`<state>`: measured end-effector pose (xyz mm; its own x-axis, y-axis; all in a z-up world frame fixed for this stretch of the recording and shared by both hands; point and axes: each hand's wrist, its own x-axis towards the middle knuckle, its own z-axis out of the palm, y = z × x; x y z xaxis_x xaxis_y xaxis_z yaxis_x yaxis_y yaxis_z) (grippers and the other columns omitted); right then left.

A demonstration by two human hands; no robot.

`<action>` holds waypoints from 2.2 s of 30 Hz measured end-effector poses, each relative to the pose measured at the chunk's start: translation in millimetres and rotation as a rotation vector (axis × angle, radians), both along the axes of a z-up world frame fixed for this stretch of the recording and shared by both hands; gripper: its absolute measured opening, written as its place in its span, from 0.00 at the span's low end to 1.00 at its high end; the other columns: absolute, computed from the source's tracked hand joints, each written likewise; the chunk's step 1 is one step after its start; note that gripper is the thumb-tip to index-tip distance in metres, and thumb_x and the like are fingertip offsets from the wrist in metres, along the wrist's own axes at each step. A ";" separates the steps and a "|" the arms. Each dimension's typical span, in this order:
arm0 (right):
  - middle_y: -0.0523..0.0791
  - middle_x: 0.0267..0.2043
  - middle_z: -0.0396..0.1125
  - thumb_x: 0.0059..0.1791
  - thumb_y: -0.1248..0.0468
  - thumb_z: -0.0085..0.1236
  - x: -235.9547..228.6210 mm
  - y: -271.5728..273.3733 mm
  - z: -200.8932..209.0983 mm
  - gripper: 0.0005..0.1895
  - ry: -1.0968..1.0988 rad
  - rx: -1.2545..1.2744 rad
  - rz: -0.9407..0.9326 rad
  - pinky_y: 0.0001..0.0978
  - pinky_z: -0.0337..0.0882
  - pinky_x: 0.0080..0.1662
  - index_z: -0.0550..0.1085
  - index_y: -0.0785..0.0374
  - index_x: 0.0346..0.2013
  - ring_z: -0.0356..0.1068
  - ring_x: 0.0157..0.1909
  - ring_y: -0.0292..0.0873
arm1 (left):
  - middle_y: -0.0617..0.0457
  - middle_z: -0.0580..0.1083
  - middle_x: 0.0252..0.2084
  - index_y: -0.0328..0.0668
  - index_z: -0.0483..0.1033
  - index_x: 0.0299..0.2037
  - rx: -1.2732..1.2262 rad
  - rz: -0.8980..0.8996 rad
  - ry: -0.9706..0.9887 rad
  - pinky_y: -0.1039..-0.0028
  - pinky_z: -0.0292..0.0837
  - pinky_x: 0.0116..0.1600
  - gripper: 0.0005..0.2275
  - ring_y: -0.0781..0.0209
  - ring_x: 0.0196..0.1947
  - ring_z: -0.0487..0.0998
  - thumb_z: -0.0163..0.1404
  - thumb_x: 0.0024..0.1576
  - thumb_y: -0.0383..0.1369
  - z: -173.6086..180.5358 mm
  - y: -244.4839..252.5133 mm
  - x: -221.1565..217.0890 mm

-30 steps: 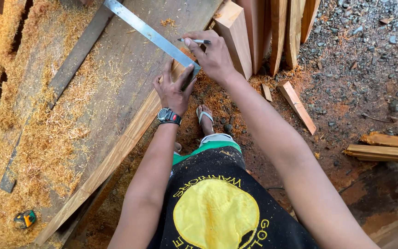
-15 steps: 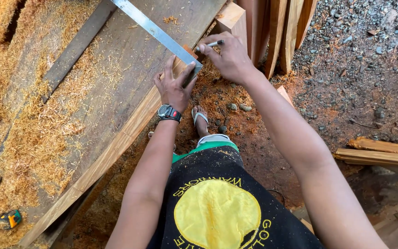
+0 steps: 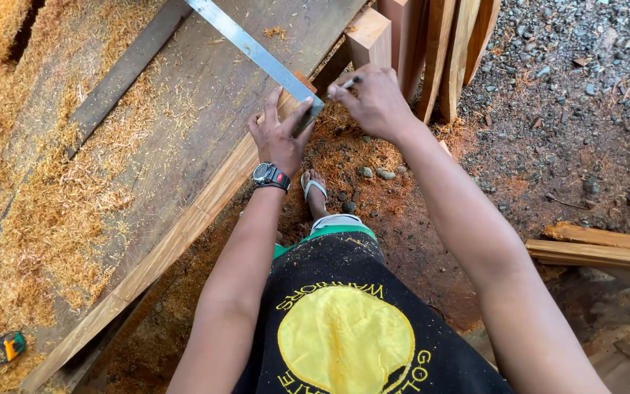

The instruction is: The person measures and marks wooden planks using a try square and a pencil. They repeatedly position the square on the wood, draw lines, and move the planks to a stack nearby.

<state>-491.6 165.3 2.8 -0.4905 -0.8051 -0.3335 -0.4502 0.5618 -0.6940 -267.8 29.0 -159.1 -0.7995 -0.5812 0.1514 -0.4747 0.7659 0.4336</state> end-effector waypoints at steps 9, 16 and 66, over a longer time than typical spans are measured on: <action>0.57 0.53 0.84 0.74 0.64 0.51 81.8 88.5 -51.0 0.17 -0.196 -0.437 -0.432 0.45 0.73 0.50 0.83 0.70 0.71 0.76 0.43 0.48 | 0.49 0.77 0.65 0.54 0.84 0.62 0.269 0.172 0.380 0.48 0.77 0.71 0.12 0.46 0.62 0.84 0.63 0.69 0.34 51.5 -27.1 56.1; 0.55 0.51 0.87 0.75 0.67 0.45 173.9 114.3 -72.4 0.14 -0.246 -0.437 -0.484 0.43 0.73 0.62 0.79 0.67 0.66 0.84 0.50 0.47 | 0.52 0.84 0.35 0.50 0.86 0.54 0.751 1.009 0.860 0.59 1.01 0.29 0.05 0.63 0.32 0.85 0.62 0.71 0.31 16.1 -146.6 214.3; 0.55 0.57 0.86 0.77 0.63 0.49 411.6 67.3 -44.0 0.14 -0.006 -0.276 -0.583 0.52 0.77 0.63 0.78 0.69 0.69 0.86 0.58 0.51 | 0.44 0.87 0.52 0.55 0.85 0.64 0.109 0.126 -0.107 0.40 0.92 0.53 0.30 0.34 0.52 0.93 0.76 0.59 0.60 -33.4 -225.6 456.5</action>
<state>-80.0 232.6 -41.2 -0.8723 -0.4634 -0.1561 -0.1205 0.5131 -0.8498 188.8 -196.6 -192.5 -0.7278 -0.6858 0.0007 -0.6113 0.6491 0.4528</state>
